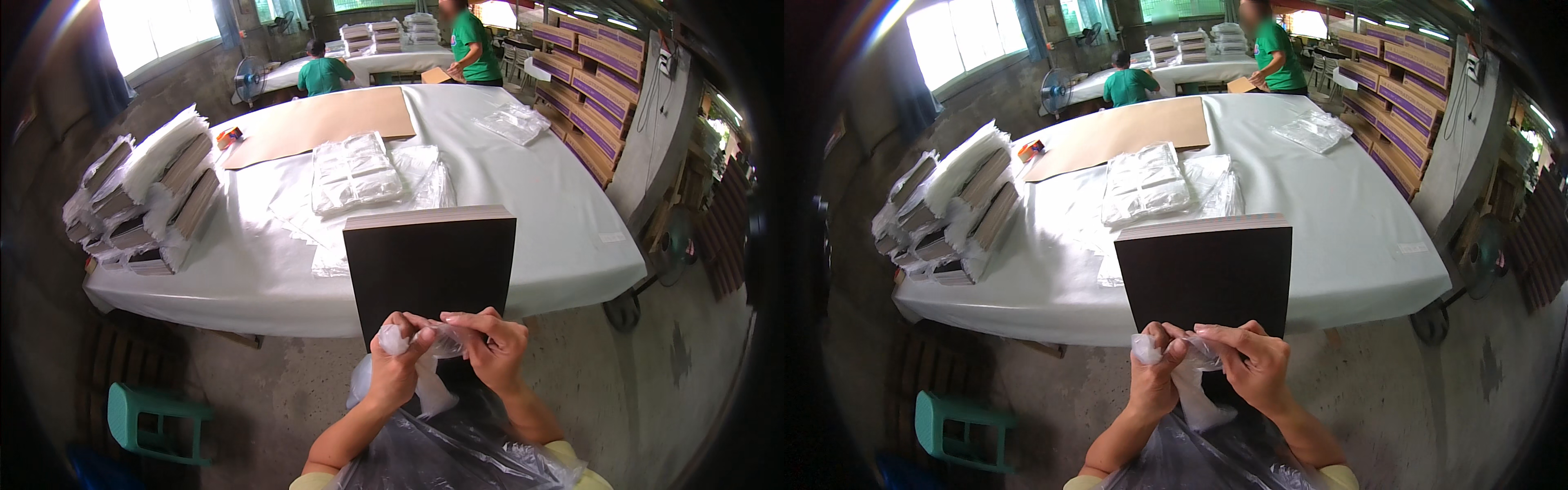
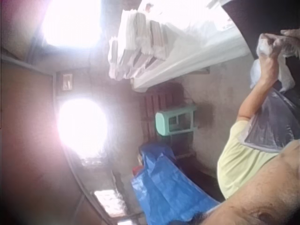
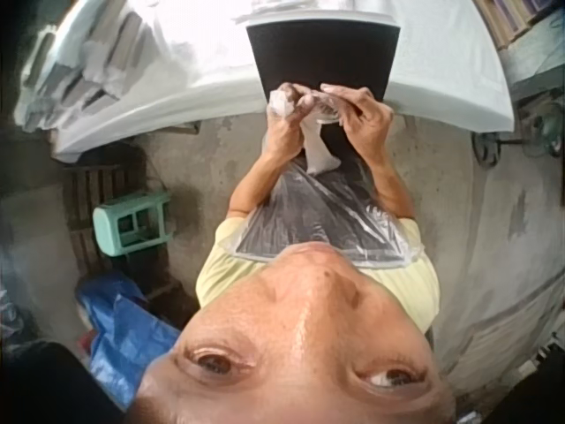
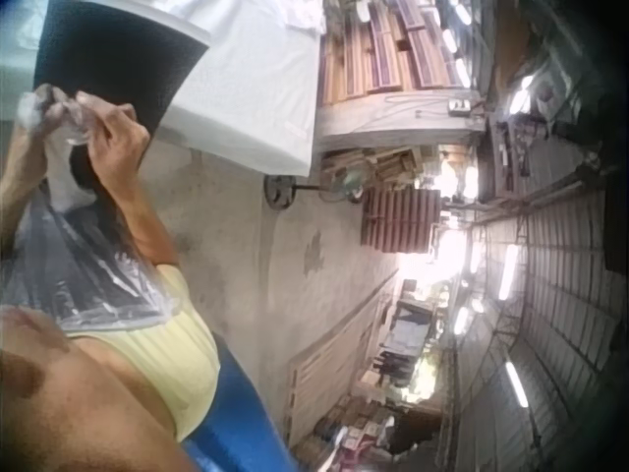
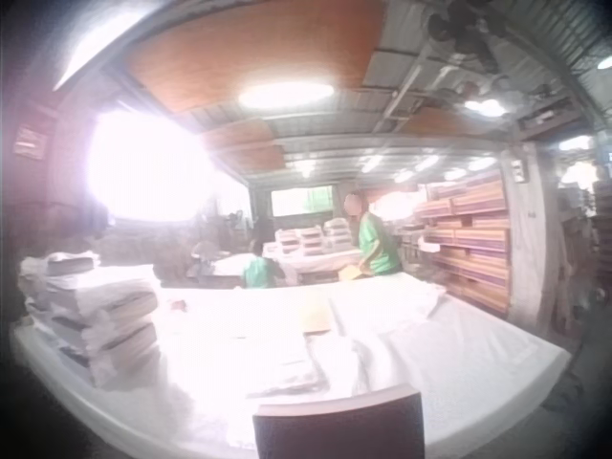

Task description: The person places a stack of paper into a clear plastic bag, pulls the bag up over the corners of the stack, and then repeats the process with a second stack of paper.

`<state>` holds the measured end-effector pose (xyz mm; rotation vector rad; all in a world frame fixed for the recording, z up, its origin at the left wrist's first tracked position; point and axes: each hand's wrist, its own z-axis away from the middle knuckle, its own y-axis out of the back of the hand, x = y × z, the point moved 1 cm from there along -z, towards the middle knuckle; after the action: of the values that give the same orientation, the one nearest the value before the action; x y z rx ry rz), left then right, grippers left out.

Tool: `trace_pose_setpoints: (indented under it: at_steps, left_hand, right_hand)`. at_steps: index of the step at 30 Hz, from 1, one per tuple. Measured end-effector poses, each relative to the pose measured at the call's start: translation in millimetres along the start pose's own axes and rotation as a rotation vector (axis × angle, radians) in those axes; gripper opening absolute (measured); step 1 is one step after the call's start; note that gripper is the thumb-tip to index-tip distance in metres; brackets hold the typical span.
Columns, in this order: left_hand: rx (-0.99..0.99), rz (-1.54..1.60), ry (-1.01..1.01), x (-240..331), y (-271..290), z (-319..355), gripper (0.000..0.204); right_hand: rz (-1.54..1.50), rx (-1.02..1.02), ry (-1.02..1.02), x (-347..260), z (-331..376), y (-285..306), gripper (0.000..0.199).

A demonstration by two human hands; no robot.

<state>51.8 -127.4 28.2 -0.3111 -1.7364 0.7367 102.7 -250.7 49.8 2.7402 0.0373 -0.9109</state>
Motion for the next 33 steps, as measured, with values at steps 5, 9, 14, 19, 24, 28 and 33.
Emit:
trace_pose_setpoints:
  at_steps: [5,9,14,19,24,28,33]
  left_hand:
    - [-0.018,0.052,-0.055,-5,0,1,0.026]
    - [-0.106,-0.003,-0.069,-3,-5,4,0.027]
    - [-0.138,-0.047,-0.057,-2,-9,6,0.027]
    - [-0.066,-0.101,-0.101,-2,-5,3,0.027]
    - [-0.078,-0.093,-0.070,-2,-7,4,0.027]
    - [-0.111,-0.107,-0.058,-1,-8,5,0.026]
    - [-0.096,-0.197,-0.085,1,-7,6,0.026]
  right_hand:
    - [0.021,0.023,-0.027,-2,2,2,0.017]
    - [0.079,0.003,0.015,-4,1,6,0.012]
    - [0.073,-0.049,0.115,2,1,10,0.013]
    - [-0.588,0.048,-0.414,-2,-2,0,0.016]
    - [-0.443,-0.026,-0.350,5,0,3,0.019]
    - [-0.396,-0.039,-0.304,14,5,9,0.016]
    - [-0.594,-0.061,-0.348,14,2,5,0.022]
